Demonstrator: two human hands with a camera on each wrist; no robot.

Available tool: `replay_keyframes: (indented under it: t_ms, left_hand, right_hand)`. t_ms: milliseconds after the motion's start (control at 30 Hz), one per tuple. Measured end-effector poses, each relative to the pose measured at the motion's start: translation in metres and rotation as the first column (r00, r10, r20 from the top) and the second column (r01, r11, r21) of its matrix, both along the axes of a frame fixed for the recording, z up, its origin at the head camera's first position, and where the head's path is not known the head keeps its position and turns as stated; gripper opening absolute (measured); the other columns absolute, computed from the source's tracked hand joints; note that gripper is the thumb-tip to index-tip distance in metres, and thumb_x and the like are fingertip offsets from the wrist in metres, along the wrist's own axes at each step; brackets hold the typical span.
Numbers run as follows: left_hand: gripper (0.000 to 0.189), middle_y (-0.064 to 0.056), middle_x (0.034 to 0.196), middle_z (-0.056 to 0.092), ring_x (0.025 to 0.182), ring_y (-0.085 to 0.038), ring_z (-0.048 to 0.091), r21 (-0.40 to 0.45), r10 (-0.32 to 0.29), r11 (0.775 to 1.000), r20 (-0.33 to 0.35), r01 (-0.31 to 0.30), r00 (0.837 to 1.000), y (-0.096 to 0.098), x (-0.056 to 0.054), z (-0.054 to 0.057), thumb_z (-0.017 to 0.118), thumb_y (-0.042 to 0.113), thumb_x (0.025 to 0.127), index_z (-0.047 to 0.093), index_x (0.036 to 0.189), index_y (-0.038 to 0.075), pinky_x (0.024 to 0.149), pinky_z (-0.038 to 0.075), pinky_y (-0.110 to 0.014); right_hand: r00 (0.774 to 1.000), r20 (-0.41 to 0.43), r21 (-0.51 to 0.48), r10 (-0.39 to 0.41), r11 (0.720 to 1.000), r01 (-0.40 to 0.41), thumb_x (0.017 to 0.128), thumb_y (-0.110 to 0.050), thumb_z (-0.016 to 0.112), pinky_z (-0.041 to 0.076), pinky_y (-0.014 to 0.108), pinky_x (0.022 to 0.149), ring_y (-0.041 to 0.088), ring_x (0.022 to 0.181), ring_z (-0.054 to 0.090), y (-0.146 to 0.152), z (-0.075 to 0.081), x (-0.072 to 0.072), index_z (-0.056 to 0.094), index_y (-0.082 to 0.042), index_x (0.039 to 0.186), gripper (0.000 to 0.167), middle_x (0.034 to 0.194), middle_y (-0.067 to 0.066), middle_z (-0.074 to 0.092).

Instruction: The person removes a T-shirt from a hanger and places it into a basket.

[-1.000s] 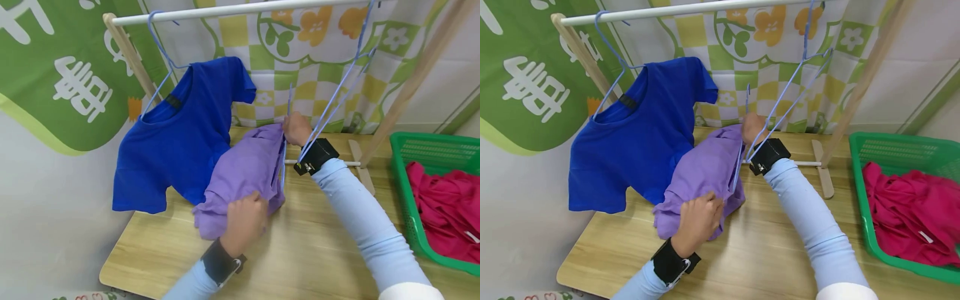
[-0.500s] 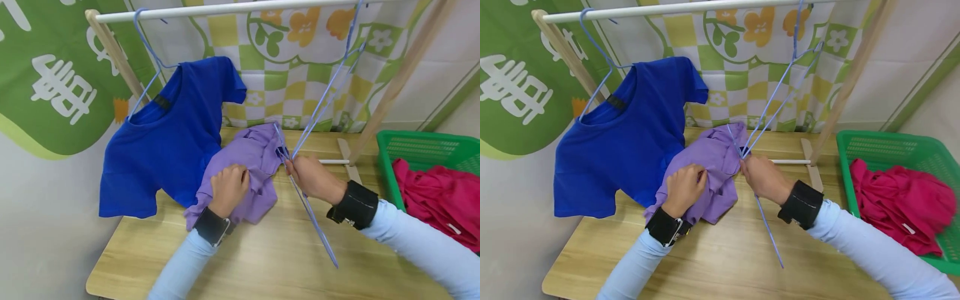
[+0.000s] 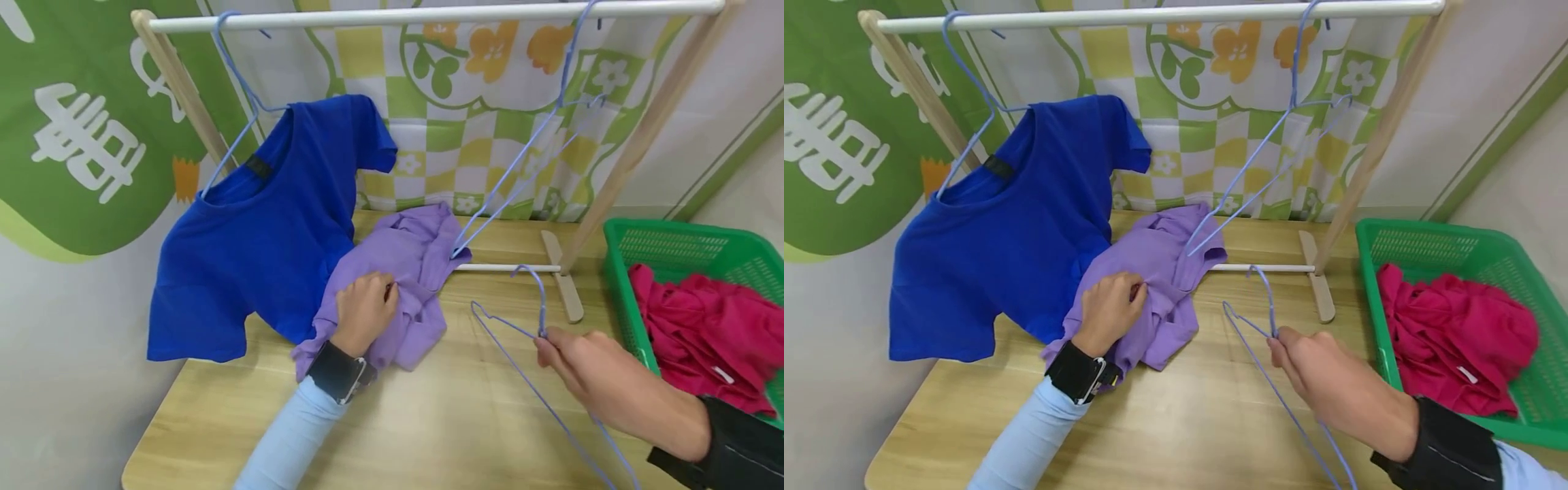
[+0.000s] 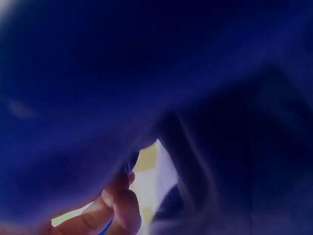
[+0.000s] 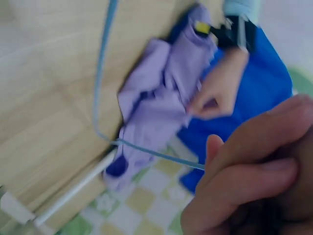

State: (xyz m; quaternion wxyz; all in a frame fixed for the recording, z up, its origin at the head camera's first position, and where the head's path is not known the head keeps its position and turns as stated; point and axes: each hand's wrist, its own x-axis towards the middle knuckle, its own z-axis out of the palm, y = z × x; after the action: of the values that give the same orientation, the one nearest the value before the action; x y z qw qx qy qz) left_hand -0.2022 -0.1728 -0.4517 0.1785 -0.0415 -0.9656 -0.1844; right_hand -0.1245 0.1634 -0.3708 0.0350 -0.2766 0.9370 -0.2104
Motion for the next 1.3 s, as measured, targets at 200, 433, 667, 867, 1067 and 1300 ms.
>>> replay_keyframes:
  t_ms: [200,433,667,867,1067,1300]
  left_hand:
    - [0.024,-0.008,0.087,0.075,0.079,-0.037,0.074,-0.014,0.036,0.999,0.058,-0.035,0.998,-0.018,-0.003,-0.006,0.063,0.024,0.102,0.074,0.082,0.016,0.058,0.053,-0.052]
    - [0.017,-0.010,0.094,0.075,0.087,-0.039,0.074,0.009,0.064,0.998,0.102,-0.065,0.993,-0.031,-0.008,-0.009,0.067,0.021,0.100,0.079,0.090,0.015,0.069,0.057,-0.057]
    - [0.015,-0.015,0.117,0.066,0.114,-0.039,0.061,-0.022,0.071,0.997,0.117,-0.069,0.991,-0.037,-0.014,-0.011,0.070,0.019,0.100,0.084,0.100,0.012,0.084,0.057,-0.061]
    - [0.016,-0.022,0.142,0.053,0.132,-0.046,0.050,0.017,0.040,0.999,0.128,-0.043,0.991,-0.041,-0.017,-0.010,0.069,0.017,0.101,0.081,0.099,0.006,0.101,0.045,-0.065]
    - [0.018,-0.028,0.154,0.045,0.143,-0.050,0.045,0.059,-0.013,0.998,0.199,0.001,0.980,-0.047,-0.024,-0.016,0.064,0.018,0.103,0.075,0.097,0.005,0.109,0.041,-0.070]
    - [0.022,-0.031,0.160,0.036,0.148,-0.052,0.039,0.084,-0.025,0.996,0.256,0.003,0.966,-0.052,-0.031,-0.015,0.063,0.027,0.103,0.063,0.116,0.009,0.114,0.037,-0.070]
  right_hand:
    - [0.988,-0.084,-0.015,-0.129,0.992,0.128,0.114,-0.016,0.045,0.036,0.025,0.046,0.001,0.045,0.035,0.034,0.045,-0.019,0.070,-0.014,0.094,0.032,0.057,-0.009,0.040]
    - [0.952,-0.079,-0.040,-0.294,0.956,0.292,0.115,-0.034,0.031,0.040,0.032,0.047,0.017,0.045,0.051,0.049,0.133,-0.081,0.071,0.001,0.108,0.054,0.060,0.004,0.056]
    - [0.926,-0.045,-0.073,-0.376,0.925,0.372,0.114,-0.038,0.024,0.042,0.032,0.048,0.022,0.052,0.054,0.042,0.183,-0.137,0.065,0.008,0.120,0.062,0.063,0.008,0.059]
    - [0.935,-0.034,-0.083,-0.353,0.933,0.349,0.114,-0.035,0.024,0.040,0.031,0.049,0.019,0.050,0.050,0.033,0.183,-0.163,0.066,0.011,0.126,0.063,0.058,0.006,0.057]
    - [0.939,0.053,-0.161,-0.340,0.925,0.344,0.114,-0.039,0.029,0.041,0.029,0.049,0.015,0.048,0.052,0.031,0.162,-0.174,0.066,0.010,0.128,0.062,0.059,-0.001,0.061]
    - [0.918,0.122,-0.339,-0.378,0.853,0.397,0.112,-0.035,0.018,0.049,0.031,0.051,0.020,0.052,0.059,0.044,0.112,-0.160,0.060,0.002,0.130,0.059,0.062,0.000,0.059]
